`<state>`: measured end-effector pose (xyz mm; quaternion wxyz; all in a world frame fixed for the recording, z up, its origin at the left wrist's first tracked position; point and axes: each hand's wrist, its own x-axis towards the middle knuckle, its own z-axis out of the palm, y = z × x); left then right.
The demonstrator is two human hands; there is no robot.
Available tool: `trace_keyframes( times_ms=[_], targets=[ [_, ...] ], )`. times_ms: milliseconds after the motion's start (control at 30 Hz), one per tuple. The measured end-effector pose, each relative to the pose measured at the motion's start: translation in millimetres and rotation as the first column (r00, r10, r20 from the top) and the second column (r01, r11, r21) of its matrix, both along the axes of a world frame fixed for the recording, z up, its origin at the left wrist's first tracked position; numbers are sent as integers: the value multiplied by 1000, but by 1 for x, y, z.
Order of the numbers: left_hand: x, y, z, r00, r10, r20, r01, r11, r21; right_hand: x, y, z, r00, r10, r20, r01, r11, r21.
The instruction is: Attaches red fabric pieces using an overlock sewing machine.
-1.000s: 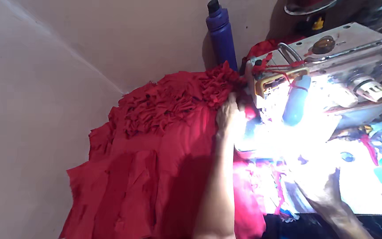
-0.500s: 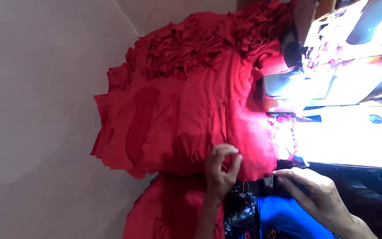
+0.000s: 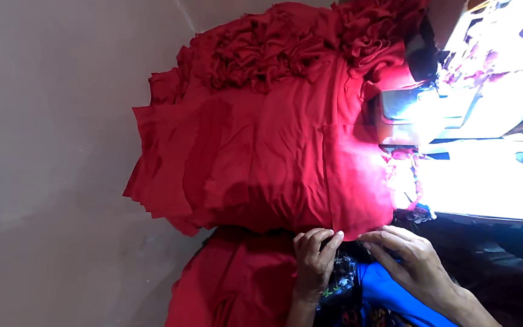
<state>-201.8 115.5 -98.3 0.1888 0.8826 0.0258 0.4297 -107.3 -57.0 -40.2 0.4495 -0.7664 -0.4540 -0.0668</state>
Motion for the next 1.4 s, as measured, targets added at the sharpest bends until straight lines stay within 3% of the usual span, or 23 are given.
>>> trace_keyframes(
  times_ms=[100, 267, 367, 433, 533, 600, 700, 767, 900, 1133, 1267, 1400],
  targets=[
    [-1, -2, 6, 1000, -12, -23, 11, 999, -31, 1, 5, 1, 999, 40, 20, -40, 999, -8],
    [-10, -1, 26, 955, -143, -261, 143, 990, -19, 4, 7, -2, 984, 154, 91, -143, 983, -118],
    [-9, 3, 50, 949, -211, -233, 190, 976, -111, 8, 9, -1, 956, 173, 238, -123, 970, -211],
    [0, 5, 66, 953, -269, -142, 232, 944, -235, 14, 15, 8, 957, 129, 261, -90, 983, -157],
    [20, 4, 83, 928, -370, 47, 348, 814, -464, 29, 21, 38, 987, 73, 142, -75, 997, 5],
    [33, 2, 100, 895, -445, 24, 357, 682, -638, 39, 19, 58, 997, 60, 57, -66, 992, 109],
    [64, 6, 135, 813, -533, -234, 9, 414, -910, 46, 13, 81, 996, 86, 33, -90, 978, 190],
    [95, 16, 144, 819, -495, -292, -134, 330, -934, 45, 9, 84, 993, 97, 69, -110, 971, 211],
    [135, 42, 130, 856, -357, -375, -111, 581, -807, 43, -2, 76, 988, 136, 79, -150, 964, 221],
    [159, 44, 126, 845, -62, -532, -280, 795, -538, 44, -14, 60, 983, 186, 9, -182, 953, 242],
    [161, 37, 136, 828, 21, -561, -330, 826, -456, 44, -16, 52, 982, 187, 14, -185, 953, 240],
    [164, 28, 142, 926, -13, -377, -197, 835, -514, 51, -14, 55, 983, 175, -59, -150, 943, 299]
  ],
)
